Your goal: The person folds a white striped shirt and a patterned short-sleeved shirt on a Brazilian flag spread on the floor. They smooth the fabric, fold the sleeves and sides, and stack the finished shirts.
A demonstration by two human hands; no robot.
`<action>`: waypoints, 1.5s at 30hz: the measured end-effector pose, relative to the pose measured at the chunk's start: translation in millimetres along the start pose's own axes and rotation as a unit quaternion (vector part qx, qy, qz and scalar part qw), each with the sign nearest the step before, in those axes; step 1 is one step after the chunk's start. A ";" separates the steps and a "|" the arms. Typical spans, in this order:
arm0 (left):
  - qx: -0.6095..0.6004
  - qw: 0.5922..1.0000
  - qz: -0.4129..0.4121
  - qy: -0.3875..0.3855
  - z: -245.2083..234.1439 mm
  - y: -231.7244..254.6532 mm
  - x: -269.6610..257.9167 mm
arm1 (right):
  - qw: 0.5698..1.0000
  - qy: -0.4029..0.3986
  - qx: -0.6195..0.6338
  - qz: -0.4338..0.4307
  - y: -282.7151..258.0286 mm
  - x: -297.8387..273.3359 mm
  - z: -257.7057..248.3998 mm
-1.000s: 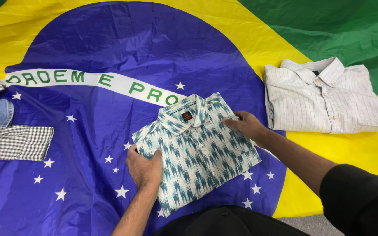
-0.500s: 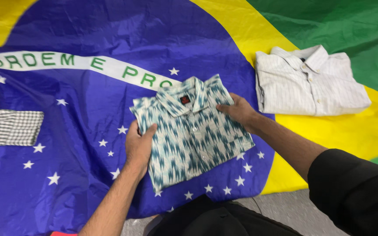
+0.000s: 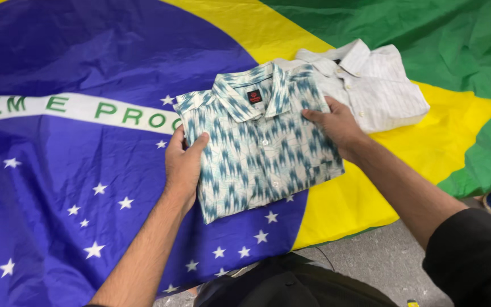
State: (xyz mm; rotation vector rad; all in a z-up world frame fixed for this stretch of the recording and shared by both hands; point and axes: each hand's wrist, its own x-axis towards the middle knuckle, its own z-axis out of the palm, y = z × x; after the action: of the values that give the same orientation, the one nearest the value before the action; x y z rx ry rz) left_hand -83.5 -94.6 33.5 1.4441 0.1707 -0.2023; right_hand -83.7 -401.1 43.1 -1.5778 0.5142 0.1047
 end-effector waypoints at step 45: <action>0.612 0.739 0.010 -0.281 231.1 -47.9 74.2 | 0.799 -0.001 -0.600 -0.042 61.8 131.2 -178.0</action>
State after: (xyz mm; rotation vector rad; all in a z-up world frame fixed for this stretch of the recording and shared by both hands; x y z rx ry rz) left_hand -24.3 -332.0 -2.7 2.6062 -0.6088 -0.8357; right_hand -33.6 -606.1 -47.4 -2.8455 0.3639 0.4273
